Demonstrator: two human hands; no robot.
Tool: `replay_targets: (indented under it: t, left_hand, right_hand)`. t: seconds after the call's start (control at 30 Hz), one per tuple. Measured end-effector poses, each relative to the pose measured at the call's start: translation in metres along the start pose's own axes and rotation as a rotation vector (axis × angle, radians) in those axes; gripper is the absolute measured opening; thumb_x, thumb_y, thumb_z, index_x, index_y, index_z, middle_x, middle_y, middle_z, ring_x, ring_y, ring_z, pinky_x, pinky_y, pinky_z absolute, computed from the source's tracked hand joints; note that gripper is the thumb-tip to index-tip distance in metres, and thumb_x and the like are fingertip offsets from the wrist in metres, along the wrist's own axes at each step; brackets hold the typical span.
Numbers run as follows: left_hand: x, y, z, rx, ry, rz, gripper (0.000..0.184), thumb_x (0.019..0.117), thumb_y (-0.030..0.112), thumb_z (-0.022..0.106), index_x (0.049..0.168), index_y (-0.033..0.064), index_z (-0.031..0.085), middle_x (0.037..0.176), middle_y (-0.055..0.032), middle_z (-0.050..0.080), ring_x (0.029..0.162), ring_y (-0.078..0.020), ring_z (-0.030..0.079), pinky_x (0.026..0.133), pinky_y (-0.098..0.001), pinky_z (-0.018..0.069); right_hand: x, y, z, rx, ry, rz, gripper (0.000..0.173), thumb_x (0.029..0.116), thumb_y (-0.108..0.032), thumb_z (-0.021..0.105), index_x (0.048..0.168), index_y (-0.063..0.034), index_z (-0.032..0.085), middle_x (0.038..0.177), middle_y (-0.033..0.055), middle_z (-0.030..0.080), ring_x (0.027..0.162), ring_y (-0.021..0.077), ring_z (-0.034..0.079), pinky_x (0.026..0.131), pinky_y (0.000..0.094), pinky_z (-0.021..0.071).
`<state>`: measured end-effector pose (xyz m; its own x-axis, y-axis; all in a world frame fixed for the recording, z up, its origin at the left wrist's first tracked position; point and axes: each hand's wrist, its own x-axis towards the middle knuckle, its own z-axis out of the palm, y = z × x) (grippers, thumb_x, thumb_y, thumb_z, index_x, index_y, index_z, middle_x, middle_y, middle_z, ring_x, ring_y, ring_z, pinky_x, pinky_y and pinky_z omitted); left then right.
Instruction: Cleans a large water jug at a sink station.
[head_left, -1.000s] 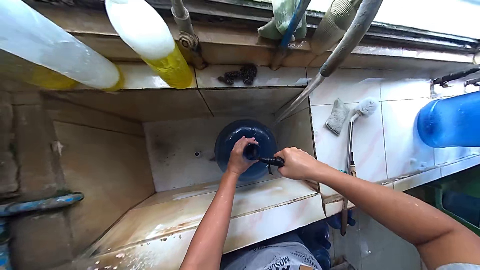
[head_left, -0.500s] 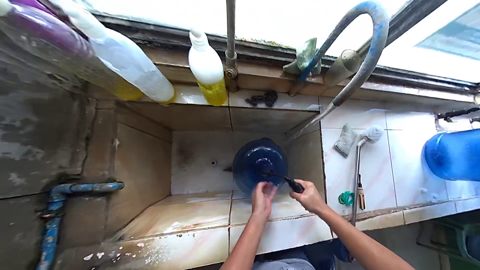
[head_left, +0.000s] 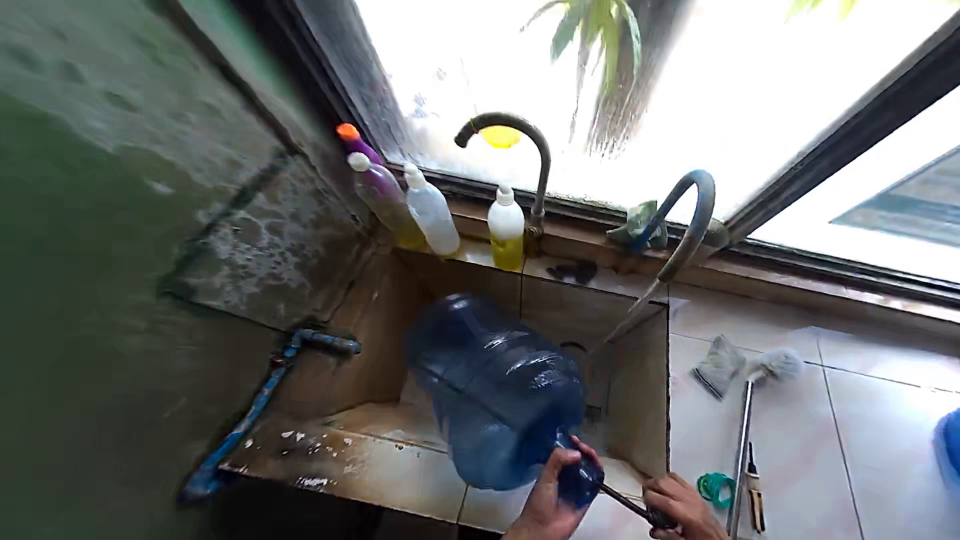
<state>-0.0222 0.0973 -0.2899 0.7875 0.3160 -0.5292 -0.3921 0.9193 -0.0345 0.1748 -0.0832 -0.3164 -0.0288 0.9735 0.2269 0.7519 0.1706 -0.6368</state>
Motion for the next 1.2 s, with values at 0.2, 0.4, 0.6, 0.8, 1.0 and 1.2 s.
replay_targets:
  t: [0.2, 0.4, 0.6, 0.8, 1.0, 1.2]
  left_hand:
    - [-0.016, 0.03, 0.017, 0.575, -0.07, 0.512, 0.03, 0.0762, 0.011, 0.08, 0.102, 0.0074, 0.066, 0.095, -0.0052, 0.071, 0.092, -0.0163, 0.069, 0.085, -0.0336, 0.0577]
    - [-0.002, 0.113, 0.093, 0.971, 0.035, 0.944, 0.03, 0.0817, 0.007, 0.075, 0.108, -0.0034, 0.065, 0.099, -0.0077, 0.071, 0.097, -0.0157, 0.067, 0.092, -0.034, 0.0565]
    - [-0.012, 0.161, 0.17, 1.107, 0.11, 1.21, 0.036, 0.0817, 0.003, 0.078, 0.114, -0.0053, 0.065, 0.106, -0.0098, 0.07, 0.103, -0.0127, 0.066, 0.095, -0.0306, 0.0549]
    - [-0.019, 0.188, 0.226, 1.104, -0.016, 1.297, 0.025, 0.0791, 0.0, 0.077, 0.102, -0.0008, 0.067, 0.092, -0.0067, 0.07, 0.091, -0.0134, 0.068, 0.087, -0.0317, 0.0575]
    - [-0.033, 0.222, 0.274, 1.064, -0.107, 1.351, 0.03, 0.0793, -0.002, 0.078, 0.107, 0.0046, 0.066, 0.095, -0.0056, 0.07, 0.09, -0.0156, 0.068, 0.083, -0.035, 0.0575]
    - [-0.064, 0.255, 0.328, 0.991, -0.142, 1.369, 0.045, 0.0775, -0.001, 0.077, 0.117, 0.0044, 0.058, 0.1, -0.0078, 0.069, 0.089, -0.0171, 0.069, 0.078, -0.0365, 0.0599]
  right_hand:
    - [0.067, 0.017, 0.073, -0.025, 0.073, -0.031, 0.024, 0.0994, -0.032, 0.064, 0.12, -0.0225, 0.073, 0.141, 0.008, 0.064, 0.132, 0.0232, 0.059, 0.11, 0.0478, 0.0477]
    - [0.235, -0.05, 0.093, 0.367, 0.31, 0.014, 0.023, 0.1014, -0.011, 0.056, 0.106, 0.0063, 0.069, 0.082, 0.012, 0.072, 0.075, 0.0147, 0.071, 0.075, 0.0332, 0.0606]
    - [0.325, -0.095, 0.06, 0.462, 0.473, -0.003, 0.033, 0.1011, -0.01, 0.054, 0.125, 0.0113, 0.059, 0.09, 0.0115, 0.071, 0.079, 0.0078, 0.067, 0.077, 0.0274, 0.0574]
    - [0.367, -0.116, 0.025, 0.408, 0.504, -0.038, 0.032, 0.1043, -0.011, 0.052, 0.126, 0.0112, 0.06, 0.083, 0.0097, 0.069, 0.072, 0.0058, 0.064, 0.071, 0.0249, 0.0553]
    - [0.359, -0.109, 0.015, 0.284, 0.512, 0.042, 0.037, 0.1105, -0.032, 0.041, 0.097, -0.0049, 0.062, 0.061, -0.0046, 0.045, 0.052, 0.0034, 0.043, 0.051, 0.0246, 0.0412]
    - [0.318, -0.086, 0.034, 0.461, 0.433, 0.089, 0.042, 0.109, -0.033, 0.041, 0.085, -0.006, 0.062, 0.061, -0.0084, 0.044, 0.054, -0.0026, 0.041, 0.053, 0.0186, 0.0386]
